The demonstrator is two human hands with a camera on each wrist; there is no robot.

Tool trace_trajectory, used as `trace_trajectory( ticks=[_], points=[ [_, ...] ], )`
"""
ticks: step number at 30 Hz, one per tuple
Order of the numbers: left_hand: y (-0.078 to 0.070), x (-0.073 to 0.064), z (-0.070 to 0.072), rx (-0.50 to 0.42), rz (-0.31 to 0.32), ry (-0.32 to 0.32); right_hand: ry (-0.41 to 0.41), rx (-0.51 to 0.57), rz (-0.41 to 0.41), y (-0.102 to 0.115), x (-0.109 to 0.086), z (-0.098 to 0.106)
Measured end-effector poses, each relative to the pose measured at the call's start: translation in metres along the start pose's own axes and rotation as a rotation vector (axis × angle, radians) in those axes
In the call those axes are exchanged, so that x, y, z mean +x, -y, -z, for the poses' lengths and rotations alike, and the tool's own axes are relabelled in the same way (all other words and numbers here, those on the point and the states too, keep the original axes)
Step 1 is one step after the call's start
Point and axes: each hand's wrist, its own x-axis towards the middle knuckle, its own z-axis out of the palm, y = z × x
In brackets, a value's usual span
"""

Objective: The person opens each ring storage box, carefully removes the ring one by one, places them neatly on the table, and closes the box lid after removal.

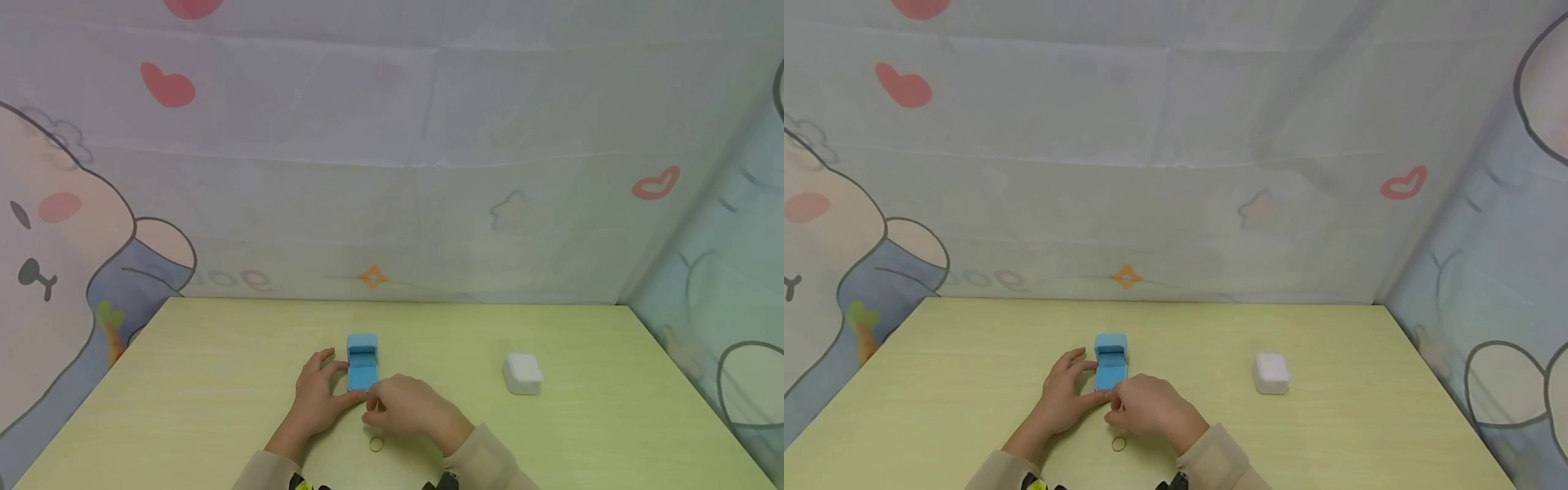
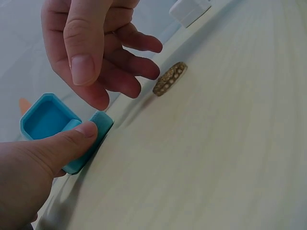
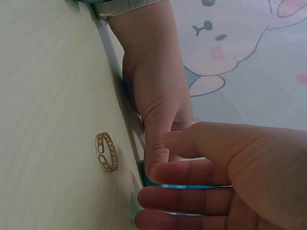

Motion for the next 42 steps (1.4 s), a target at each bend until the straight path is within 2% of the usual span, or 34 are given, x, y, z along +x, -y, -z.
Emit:
trace_trajectory(
  ticks=[25, 42],
  points=[
    [0.002, 0.001, -0.002, -0.002, -0.004, -0.001, -0.033, 0.036, -0.013, -0.005, 0.003, 0.000],
    [0.001, 0.000, -0.001, -0.014, 0.003, 0.006, -0.039, 0.019, -0.001, -0.003, -0.005, 0.011]
  ],
)
